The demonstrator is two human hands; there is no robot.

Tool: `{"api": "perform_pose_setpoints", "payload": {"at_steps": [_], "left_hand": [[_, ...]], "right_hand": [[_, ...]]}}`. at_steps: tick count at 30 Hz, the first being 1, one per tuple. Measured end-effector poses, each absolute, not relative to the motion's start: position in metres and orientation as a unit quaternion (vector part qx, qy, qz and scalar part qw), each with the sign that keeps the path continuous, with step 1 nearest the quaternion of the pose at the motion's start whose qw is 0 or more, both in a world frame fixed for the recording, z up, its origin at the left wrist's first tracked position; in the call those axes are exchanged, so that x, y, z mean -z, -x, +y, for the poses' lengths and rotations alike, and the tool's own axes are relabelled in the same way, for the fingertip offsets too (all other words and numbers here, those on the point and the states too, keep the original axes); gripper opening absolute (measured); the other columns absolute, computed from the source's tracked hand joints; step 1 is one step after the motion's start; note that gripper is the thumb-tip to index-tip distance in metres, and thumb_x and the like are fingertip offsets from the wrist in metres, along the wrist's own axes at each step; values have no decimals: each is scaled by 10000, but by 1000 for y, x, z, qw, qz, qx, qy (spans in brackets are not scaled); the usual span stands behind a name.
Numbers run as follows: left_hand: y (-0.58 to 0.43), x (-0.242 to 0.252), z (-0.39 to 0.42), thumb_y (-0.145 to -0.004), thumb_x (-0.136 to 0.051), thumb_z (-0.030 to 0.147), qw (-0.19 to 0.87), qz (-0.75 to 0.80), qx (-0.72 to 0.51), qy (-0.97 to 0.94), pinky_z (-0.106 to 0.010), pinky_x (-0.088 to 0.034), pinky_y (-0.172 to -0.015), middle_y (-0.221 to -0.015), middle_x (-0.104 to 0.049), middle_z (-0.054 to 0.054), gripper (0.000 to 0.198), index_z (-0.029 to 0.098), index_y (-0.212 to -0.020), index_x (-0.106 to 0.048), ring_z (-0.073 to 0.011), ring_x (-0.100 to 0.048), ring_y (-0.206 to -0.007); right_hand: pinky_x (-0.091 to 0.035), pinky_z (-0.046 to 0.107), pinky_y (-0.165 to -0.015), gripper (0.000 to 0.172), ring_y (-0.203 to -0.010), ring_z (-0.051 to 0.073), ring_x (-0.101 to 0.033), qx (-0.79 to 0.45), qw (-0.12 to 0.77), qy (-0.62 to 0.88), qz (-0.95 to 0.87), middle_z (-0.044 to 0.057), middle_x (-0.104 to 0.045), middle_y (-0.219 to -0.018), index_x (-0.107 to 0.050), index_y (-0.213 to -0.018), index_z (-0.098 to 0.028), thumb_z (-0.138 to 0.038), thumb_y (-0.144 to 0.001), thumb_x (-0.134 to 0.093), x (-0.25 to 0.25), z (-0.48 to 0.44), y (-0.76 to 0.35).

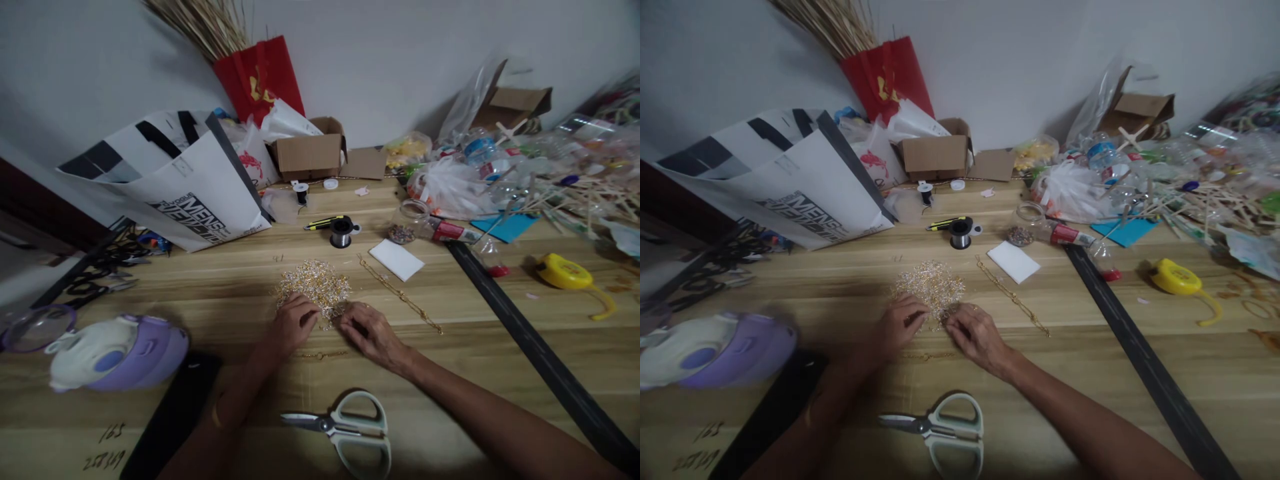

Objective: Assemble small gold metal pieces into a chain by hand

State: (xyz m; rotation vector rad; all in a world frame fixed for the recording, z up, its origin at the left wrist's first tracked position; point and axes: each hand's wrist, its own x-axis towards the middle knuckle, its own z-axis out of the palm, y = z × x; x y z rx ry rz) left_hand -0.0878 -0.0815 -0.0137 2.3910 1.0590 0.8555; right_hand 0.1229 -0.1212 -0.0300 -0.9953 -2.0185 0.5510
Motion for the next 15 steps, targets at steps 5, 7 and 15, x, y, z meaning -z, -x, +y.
{"api": "perform_pose_setpoints", "payload": {"at_steps": [5, 7, 15], "left_hand": [[79, 9, -88, -828, -587, 229, 217, 341, -298, -865, -346, -441, -783, -782, -663, -56, 106, 166, -826, -673, -176, -544, -803], [76, 7, -91, -815, -608, 243, 222, 333, -277, -873, -356, -441, -794, -807, -662, -63, 110, 166, -851, -678, -183, -540, -824], [72, 9, -93, -850, -564, 201, 234, 303, -303, -873, -304, -443, -727, -744, -642, -60, 139, 151, -764, -661, -166, -532, -787]], "right_hand": [[-402, 278, -633, 123, -679, 161, -513, -210, 405, 389, -800, 36, -572, -733, -525, -810, -194, -207, -922, -476, 32, -120, -123], [-405, 284, -631, 127, -678, 162, -518, -211, 407, 380, -804, 38, -578, -734, -529, -813, -194, -212, -924, -472, 31, -120, -123], [-414, 289, -658, 132, -710, 165, -522, -214, 399, 365, -813, 42, -589, -744, -543, -814, -188, -208, -925, -474, 29, -121, -124]]}}
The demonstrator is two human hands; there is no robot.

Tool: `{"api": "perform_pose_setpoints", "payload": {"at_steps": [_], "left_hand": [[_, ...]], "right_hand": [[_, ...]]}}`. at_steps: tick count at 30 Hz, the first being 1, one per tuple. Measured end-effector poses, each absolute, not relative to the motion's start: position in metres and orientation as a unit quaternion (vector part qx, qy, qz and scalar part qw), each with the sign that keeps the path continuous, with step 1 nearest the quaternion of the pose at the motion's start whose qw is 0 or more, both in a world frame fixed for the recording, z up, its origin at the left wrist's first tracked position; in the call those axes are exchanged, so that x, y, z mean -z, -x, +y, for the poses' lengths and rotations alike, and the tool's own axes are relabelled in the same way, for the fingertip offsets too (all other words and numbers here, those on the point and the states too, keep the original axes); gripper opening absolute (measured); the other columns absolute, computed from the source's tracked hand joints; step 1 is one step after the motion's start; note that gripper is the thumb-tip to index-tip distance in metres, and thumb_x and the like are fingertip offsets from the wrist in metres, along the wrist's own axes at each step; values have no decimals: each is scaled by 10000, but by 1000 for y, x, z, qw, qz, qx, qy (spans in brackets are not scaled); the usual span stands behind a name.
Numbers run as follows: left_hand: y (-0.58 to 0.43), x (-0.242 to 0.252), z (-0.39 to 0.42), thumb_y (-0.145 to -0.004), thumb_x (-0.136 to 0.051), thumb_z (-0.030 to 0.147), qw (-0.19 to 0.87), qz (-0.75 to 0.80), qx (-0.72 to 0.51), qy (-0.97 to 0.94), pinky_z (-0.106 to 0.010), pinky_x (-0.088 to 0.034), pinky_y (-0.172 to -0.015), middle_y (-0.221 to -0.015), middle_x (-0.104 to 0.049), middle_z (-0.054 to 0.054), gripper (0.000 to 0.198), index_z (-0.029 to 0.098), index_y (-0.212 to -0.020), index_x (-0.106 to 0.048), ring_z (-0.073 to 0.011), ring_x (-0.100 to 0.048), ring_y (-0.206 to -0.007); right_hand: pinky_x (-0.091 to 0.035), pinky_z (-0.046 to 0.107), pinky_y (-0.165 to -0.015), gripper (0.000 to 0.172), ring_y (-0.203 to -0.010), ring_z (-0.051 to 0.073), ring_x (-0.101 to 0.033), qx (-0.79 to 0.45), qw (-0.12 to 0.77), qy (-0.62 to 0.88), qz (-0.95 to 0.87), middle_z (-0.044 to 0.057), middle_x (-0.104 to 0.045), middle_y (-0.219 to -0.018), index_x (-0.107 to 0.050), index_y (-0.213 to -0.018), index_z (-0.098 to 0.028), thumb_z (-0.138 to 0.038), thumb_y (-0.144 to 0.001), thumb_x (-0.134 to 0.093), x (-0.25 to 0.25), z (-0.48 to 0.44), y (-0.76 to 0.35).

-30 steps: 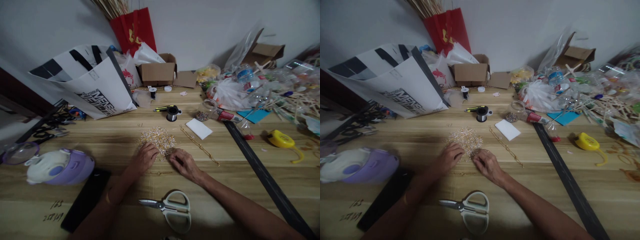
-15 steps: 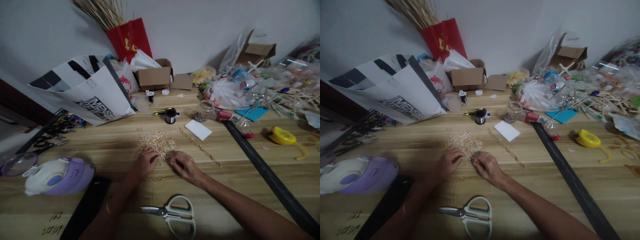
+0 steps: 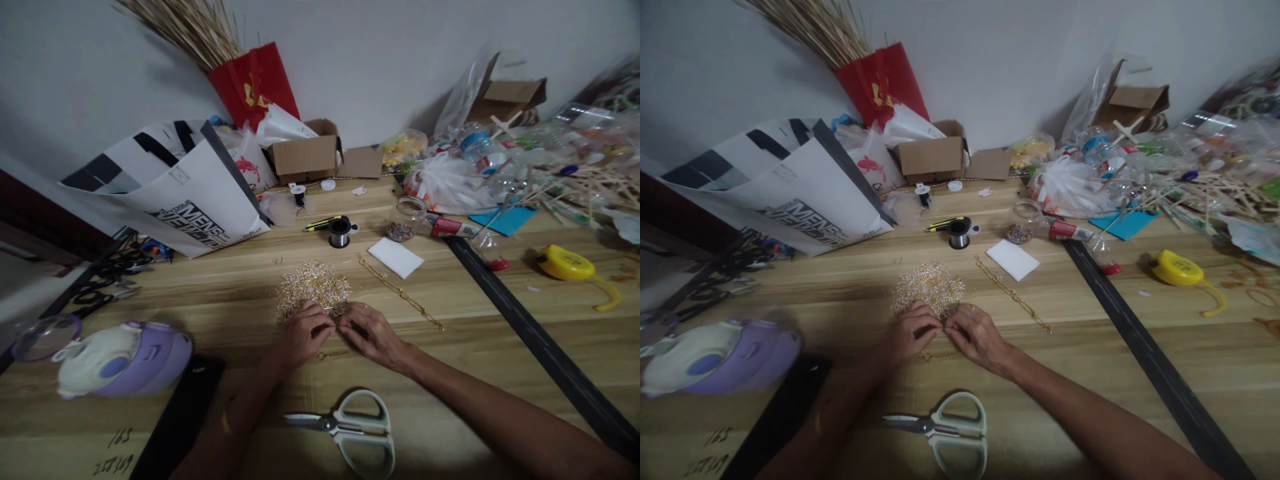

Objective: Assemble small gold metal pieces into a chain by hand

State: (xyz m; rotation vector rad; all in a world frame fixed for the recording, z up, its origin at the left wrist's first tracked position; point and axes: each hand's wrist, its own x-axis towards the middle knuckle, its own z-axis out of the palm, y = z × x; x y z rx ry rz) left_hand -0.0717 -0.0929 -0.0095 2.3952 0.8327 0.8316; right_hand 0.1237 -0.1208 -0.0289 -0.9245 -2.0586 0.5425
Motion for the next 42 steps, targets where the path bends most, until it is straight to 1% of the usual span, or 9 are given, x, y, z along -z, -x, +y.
{"api": "perform_pose_setpoints", "payload": {"at_steps": [7, 11, 19, 24, 28, 34, 42], "left_hand": [[72, 13, -92, -876, -524, 226, 265, 297, -314, -862, -317, -422, -734, -695, -636, -53, 197, 147, -753, -657, -155, -520, -729], [72, 13, -92, -879, -511, 244, 277, 309, -308, -856, -319, -423, -728, -693, -637, -52, 219, 156, -741, -656, -156, -523, -725], [70, 11, -94, -864, -512, 228, 273, 315, -310, -854, -309, -431, -694, -673, -627, -46, 202, 163, -726, -645, -157, -518, -718], [71, 17, -93, -868, -512, 235, 268, 311, -316, -855, -307, -430, -694, -650, -612, -41, 213, 164, -715, -642, -153, -512, -701], [71, 17, -94, -860, -524, 226, 266, 307, -322, -855, -309, -434, -684, -657, -621, -51, 193, 156, -731, -650, -158, -516, -709], [70, 14, -95, -865, -505, 231, 268, 307, -315, -857, -325, -444, -706, -677, -630, -51, 206, 167, -734, -651, -160, -531, -716], [71, 13, -96, -854, -514, 206, 265, 303, -325, -856, -306, -465, -687, -727, -651, -69, 181, 159, -755, -658, -164, -546, -754]], "right_hand": [[-420, 297, -661, 122, -721, 169, -514, -211, 398, 359, -818, 47, -584, -749, -552, -823, -182, -223, -919, -489, 36, -120, -125], [-439, 312, -692, 86, -772, 179, -538, -214, 396, 354, -820, 62, -608, -809, -577, -895, -185, -231, -917, -508, 36, -120, -126], [-449, 319, -707, 77, -775, 182, -556, -194, 405, 332, -830, 60, -625, -815, -588, -934, -194, -232, -908, -526, 34, -120, -126], [-455, 325, -735, 98, -780, 182, -564, -178, 403, 330, -835, 64, -642, -825, -592, -910, -198, -223, -920, -498, 34, -120, -125], [-456, 330, -738, 89, -785, 187, -562, -174, 401, 345, -830, 61, -638, -815, -597, -930, -197, -226, -914, -514, 35, -120, -126], [-455, 334, -743, 145, -787, 193, -556, -169, 380, 361, -835, 68, -622, -809, -606, -919, -197, -231, -934, -466, 34, -121, -126], [-454, 333, -727, 110, -780, 191, -544, -161, 386, 354, -837, 62, -625, -819, -593, -908, -197, -205, -924, -485, 35, -121, -124]]}}
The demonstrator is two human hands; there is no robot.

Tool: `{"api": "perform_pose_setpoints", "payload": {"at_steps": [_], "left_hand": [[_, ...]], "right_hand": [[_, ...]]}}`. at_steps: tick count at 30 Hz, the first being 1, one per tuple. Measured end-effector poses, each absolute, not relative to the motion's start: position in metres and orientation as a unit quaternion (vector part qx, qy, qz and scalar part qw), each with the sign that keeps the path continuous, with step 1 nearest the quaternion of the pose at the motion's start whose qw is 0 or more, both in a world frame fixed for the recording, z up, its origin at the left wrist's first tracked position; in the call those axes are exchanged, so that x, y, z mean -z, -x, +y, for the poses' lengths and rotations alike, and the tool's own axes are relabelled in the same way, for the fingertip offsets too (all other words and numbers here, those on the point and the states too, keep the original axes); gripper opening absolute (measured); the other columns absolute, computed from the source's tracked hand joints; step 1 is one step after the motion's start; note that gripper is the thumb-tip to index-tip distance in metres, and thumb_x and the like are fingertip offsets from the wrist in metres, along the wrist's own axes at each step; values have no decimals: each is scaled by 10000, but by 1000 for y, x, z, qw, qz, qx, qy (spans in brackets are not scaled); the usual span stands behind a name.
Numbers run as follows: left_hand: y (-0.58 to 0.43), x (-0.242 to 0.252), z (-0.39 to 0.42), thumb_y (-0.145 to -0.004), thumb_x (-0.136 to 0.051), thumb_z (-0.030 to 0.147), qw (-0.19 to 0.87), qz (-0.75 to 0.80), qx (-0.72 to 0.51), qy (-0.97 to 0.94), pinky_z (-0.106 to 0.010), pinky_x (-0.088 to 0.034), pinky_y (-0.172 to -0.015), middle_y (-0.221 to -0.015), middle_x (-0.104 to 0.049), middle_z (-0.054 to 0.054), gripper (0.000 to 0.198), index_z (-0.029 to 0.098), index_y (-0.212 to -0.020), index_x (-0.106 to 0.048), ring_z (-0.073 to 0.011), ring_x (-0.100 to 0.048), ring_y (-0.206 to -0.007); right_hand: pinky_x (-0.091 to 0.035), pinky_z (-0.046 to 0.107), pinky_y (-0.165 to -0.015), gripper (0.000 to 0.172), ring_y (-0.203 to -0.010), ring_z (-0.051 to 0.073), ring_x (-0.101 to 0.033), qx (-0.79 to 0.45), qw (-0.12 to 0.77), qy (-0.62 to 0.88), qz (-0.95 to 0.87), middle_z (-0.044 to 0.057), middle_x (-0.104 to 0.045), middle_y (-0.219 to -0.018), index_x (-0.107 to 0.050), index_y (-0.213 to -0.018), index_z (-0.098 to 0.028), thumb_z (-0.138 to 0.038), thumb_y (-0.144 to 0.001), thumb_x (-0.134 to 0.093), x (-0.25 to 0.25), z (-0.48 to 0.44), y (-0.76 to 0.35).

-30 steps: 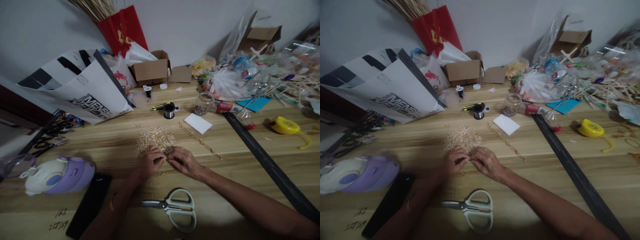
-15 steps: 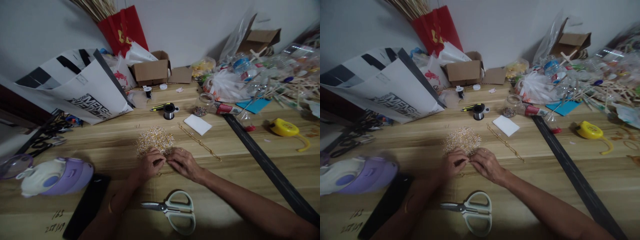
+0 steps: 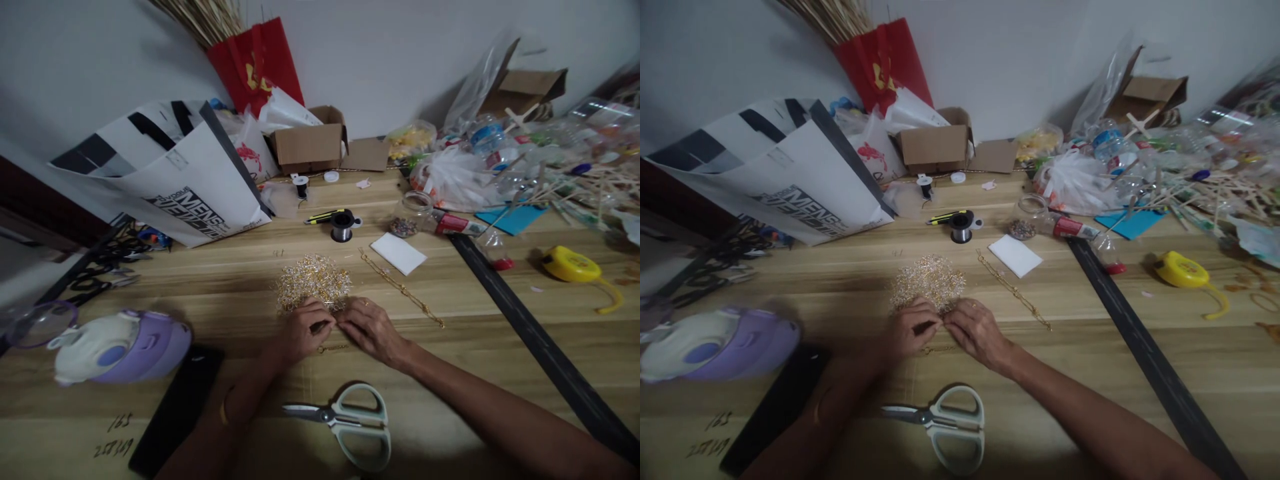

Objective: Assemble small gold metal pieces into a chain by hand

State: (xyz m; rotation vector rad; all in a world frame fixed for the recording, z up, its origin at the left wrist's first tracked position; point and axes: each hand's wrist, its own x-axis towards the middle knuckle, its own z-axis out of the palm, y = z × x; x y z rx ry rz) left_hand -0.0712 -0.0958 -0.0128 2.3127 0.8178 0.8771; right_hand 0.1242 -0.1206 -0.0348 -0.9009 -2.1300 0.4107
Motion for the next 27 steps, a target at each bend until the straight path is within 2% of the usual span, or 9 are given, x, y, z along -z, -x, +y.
{"api": "perform_pose_setpoints", "payload": {"at_steps": [20, 27], "left_hand": [[72, 7, -97, -830, -532, 153, 257, 309, -313, -860, -305, -457, -735, -729, -652, -54, 154, 165, -732, -650, -168, -556, -785], [79, 13, -89, -835, -538, 144, 258, 351, -347, -830, -299, -445, -725, -708, -642, -42, 148, 161, -724, -633, -156, -549, -747]], "right_hand": [[-442, 321, -703, 98, -759, 185, -537, -190, 401, 344, -827, 63, -616, -811, -585, -920, -193, -173, -915, -489, 31, -123, -124], [-428, 289, -674, 107, -753, 172, -530, -273, 460, 396, -746, 55, -573, -802, -572, -850, -190, -219, -911, -489, 30, -120, -127]]}}
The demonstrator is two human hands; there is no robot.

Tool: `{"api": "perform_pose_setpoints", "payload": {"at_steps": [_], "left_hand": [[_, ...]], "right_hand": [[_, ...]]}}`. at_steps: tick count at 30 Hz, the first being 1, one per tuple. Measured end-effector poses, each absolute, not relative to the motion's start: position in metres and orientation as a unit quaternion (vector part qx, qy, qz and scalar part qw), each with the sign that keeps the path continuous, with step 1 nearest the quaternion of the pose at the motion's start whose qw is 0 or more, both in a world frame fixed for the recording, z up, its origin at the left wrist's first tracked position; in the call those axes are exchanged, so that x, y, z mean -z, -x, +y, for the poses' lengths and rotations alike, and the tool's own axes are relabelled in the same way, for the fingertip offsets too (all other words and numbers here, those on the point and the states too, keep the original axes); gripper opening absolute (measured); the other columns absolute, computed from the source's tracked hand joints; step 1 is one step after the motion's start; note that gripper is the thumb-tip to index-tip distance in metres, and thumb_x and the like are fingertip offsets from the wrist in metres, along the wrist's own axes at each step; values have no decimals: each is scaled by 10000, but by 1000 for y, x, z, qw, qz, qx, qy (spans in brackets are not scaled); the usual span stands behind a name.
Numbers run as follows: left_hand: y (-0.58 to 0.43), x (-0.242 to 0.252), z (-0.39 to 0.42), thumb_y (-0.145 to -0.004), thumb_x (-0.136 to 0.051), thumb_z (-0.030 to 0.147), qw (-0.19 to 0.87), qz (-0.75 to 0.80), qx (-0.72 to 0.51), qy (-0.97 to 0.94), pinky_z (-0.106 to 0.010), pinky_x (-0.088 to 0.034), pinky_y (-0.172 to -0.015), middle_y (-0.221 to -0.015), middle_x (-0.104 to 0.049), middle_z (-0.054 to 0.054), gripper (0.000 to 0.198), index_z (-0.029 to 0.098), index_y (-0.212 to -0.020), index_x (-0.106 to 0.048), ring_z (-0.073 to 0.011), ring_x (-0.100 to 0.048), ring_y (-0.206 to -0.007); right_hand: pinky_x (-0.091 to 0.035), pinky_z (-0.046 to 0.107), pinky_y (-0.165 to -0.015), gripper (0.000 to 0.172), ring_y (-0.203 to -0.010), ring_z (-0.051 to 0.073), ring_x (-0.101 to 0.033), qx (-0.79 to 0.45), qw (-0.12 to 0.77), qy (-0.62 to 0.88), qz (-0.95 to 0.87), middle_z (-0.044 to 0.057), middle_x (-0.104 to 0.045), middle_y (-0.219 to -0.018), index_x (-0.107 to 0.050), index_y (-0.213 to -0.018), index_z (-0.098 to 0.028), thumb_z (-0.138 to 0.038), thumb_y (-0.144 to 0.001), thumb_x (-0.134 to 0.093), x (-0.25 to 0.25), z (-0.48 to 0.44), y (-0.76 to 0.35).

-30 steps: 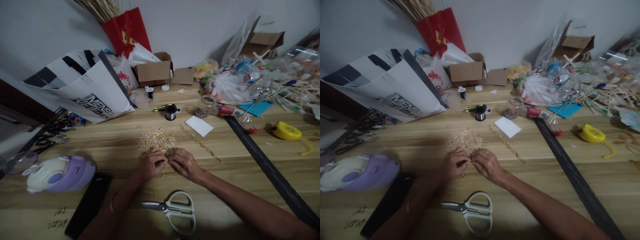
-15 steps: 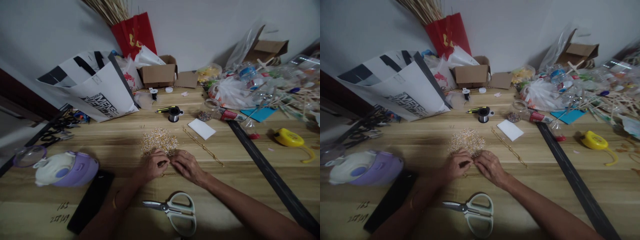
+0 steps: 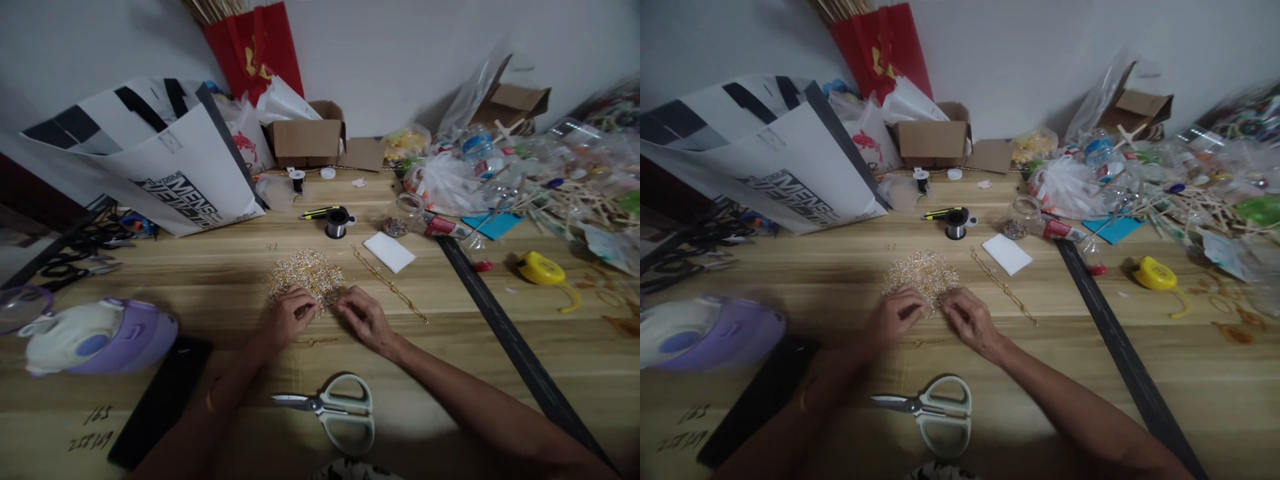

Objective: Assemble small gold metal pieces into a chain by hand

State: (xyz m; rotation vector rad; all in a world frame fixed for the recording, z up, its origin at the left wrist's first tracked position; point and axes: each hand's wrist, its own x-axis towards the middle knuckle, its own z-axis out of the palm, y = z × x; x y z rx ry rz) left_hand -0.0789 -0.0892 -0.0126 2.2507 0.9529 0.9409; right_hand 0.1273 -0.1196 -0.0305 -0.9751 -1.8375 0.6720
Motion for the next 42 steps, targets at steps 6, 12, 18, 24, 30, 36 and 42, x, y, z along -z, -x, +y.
{"api": "perform_pose_setpoints", "payload": {"at_steps": [6, 12, 18, 24, 30, 36, 42], "left_hand": [[79, 11, -89, -844, -535, 155, 202, 348, -330, -854, -353, -466, -818, -867, -673, -67, 145, 157, -906, -666, -179, -555, -872], [76, 13, -96, -882, -474, 162, 129, 305, -241, -912, -454, -388, -1030, -1225, -599, -79, 307, 177, -1164, -594, -230, -431, -1198], [74, 12, -100, -896, -446, 185, 72, 297, -155, -940, -486, -332, -1082, -1326, -535, -78, 337, 161, -1212, -559, -268, -339, -1303], [71, 11, -101, -909, -437, 223, 61, 300, -137, -942, -500, -331, -1071, -1316, -546, -82, 331, 169, -1213, -555, -271, -338, -1319], [72, 10, -93, -892, -479, 202, 96, 307, -205, -924, -464, -369, -1053, -1216, -611, -65, 276, 176, -1137, -603, -246, -430, -1240], [61, -1, -65, -864, -532, 180, 147, 366, -289, -872, -366, -471, -833, -856, -690, -54, 150, 166, -868, -682, -191, -565, -892], [33, -9, -17, -811, -577, 187, 129, 442, -221, -860, -354, -428, -813, -803, -684, -59, 120, 170, -766, -687, -207, -563, -849]], "right_hand": [[-396, 256, -623, 177, -680, 147, -493, -355, 529, 471, -610, 13, -534, -719, -541, -786, -186, -327, -889, -514, 29, -116, -128], [-371, 241, -583, 245, -616, 127, -442, -385, 577, 513, -505, -14, -491, -657, -546, -751, -178, -411, -816, -590, 27, -108, -131], [-362, 245, -582, 251, -610, 126, -437, -396, 576, 530, -481, -15, -499, -649, -557, -724, -176, -412, -793, -607, 29, -103, -135], [-352, 246, -567, 272, -591, 125, -426, -396, 579, 527, -479, -17, -483, -625, -552, -703, -177, -430, -787, -606, 28, -103, -134], [-365, 250, -585, 261, -604, 127, -434, -395, 581, 523, -482, -15, -477, -634, -563, -718, -172, -420, -788, -606, 28, -102, -133], [-356, 240, -551, 277, -588, 125, -427, -408, 573, 520, -484, -12, -488, -625, -558, -708, -174, -436, -780, -609, 27, -102, -133], [-381, 239, -573, 252, -620, 133, -465, -414, 571, 510, -493, 0, -530, -664, -561, -714, -175, -414, -777, -614, 26, -103, -133]]}}
